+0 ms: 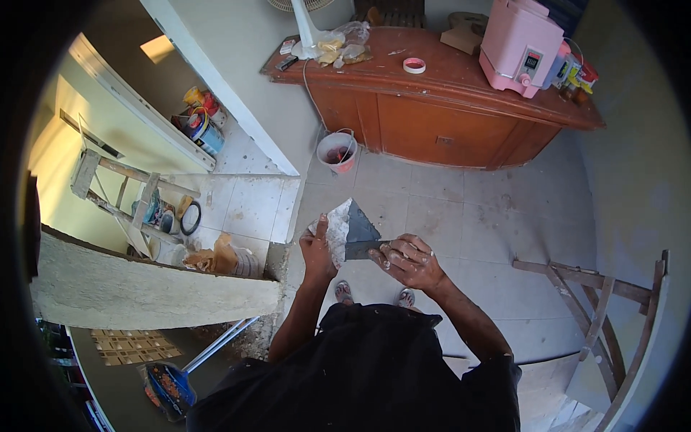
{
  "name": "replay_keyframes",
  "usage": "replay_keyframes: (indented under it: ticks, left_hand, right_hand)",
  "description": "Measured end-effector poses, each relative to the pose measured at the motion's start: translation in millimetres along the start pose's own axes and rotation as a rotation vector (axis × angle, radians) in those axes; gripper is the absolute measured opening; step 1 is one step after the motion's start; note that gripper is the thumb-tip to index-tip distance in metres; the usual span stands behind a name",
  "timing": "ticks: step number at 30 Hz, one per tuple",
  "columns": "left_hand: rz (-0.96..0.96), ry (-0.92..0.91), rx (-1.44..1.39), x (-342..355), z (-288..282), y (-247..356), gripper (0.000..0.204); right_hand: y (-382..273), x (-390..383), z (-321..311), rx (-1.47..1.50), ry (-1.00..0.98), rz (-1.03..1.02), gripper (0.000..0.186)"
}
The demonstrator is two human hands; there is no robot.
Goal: Applying and smoothing putty on a door frame and column base using a putty knife.
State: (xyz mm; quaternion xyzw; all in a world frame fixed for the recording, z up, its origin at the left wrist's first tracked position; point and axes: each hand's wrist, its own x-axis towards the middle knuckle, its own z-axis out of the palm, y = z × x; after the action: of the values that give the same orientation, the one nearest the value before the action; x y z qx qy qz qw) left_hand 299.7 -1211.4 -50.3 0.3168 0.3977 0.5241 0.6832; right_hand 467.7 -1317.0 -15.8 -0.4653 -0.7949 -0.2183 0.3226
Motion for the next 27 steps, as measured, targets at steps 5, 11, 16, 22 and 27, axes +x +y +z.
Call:
replay_keyframes:
  ticks: [5,11,16,22,27]
  left_hand:
    - [0.027,-0.092,0.085,15.0,-0.1,-0.1,0.025]
    - [-0.009,-0.174,0.193,12.2,-21.4,-14.0,0.025]
    - [-0.063,-0.274,0.296,8.2,-39.6,-15.8,0.022]
    - [-0.165,-0.429,0.283,15.0,-69.7,-1.3,0.02]
    - [-0.483,-0.384,-0.004,43.9,-103.1,-21.2,0.036]
  right_hand:
    - [3.8,-10.2,16.2,-0.057,-0.049,-0.029,0.03]
    - [-10.3,-24.1,32.5,-0.074,-0.048,0.031,0.03]
    - [-18.4,-28.6,31.7,-0.227,-0.138,0.104,0.031]
    - [-18.1,-26.9,51.1,-0.432,-0.064,0.32,0.041]
    - [-39.2,-21.9,72.4,-0.056,0.324,1.011,0.028]
